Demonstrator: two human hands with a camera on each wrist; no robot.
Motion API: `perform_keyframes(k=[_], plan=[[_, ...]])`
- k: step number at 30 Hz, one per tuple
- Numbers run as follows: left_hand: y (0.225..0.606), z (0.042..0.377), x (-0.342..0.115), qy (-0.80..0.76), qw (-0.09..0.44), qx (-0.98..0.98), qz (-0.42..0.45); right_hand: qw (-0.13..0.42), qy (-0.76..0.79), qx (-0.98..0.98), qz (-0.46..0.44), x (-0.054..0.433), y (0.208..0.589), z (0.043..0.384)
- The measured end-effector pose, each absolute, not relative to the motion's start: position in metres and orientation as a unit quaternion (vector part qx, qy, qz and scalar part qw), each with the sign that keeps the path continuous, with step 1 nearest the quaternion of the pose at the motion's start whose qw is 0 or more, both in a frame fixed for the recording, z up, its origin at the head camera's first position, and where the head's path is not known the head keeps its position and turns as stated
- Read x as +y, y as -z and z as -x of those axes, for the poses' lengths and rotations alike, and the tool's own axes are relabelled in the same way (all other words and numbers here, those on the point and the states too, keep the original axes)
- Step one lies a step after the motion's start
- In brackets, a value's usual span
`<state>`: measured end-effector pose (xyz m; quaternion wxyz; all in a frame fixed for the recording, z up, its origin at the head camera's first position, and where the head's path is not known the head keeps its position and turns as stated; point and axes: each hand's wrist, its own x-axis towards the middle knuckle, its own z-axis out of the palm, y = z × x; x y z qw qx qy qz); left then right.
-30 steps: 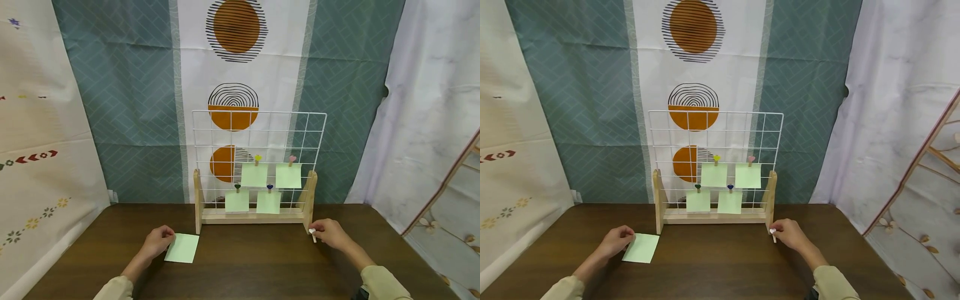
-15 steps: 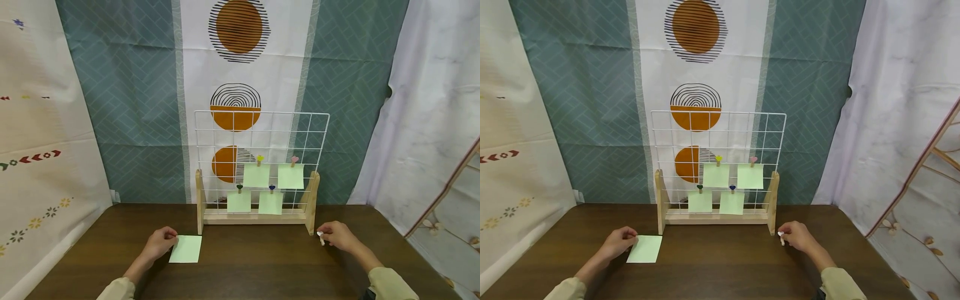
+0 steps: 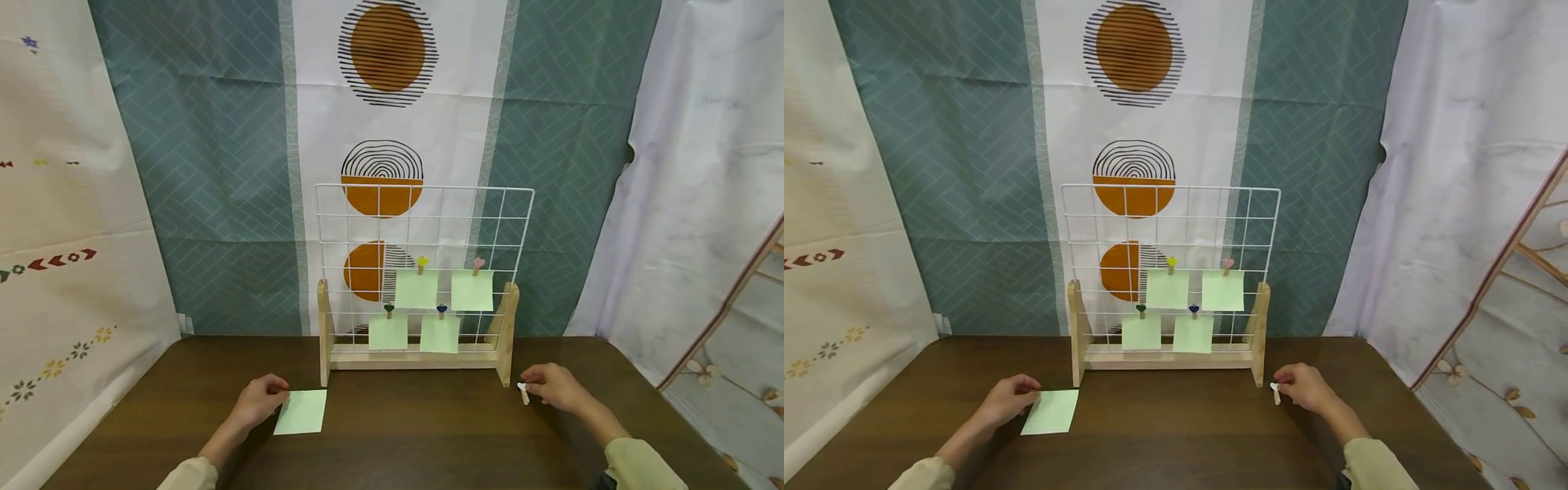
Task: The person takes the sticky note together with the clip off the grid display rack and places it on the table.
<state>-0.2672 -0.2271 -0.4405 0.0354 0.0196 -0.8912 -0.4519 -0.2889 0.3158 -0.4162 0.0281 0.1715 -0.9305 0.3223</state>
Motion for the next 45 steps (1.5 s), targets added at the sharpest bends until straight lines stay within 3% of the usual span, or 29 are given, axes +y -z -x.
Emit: perform_keyframes(k=[7,19,33,45], plan=[[0.434,0.263,-0.222,0.459,0.039,-0.887,-0.021,0.053,-0.316,-0.933,-0.164,0.318,0.413,0.29],[0.401,0.252,-0.188,0.414,0.148,-0.898,0.033,0.122,-0.337,-0.924,-0.132,0.3,0.378,0.287],[0.362,0.264,-0.142,0.462,0.188,-0.863,0.081,0.169,-0.363,-0.898,-0.183,0.249,0.33,0.28],[0.329,0.286,-0.098,0.501,0.193,-0.834,0.127,0.181,-0.352,-0.891,-0.224,0.206,0.291,0.298]])
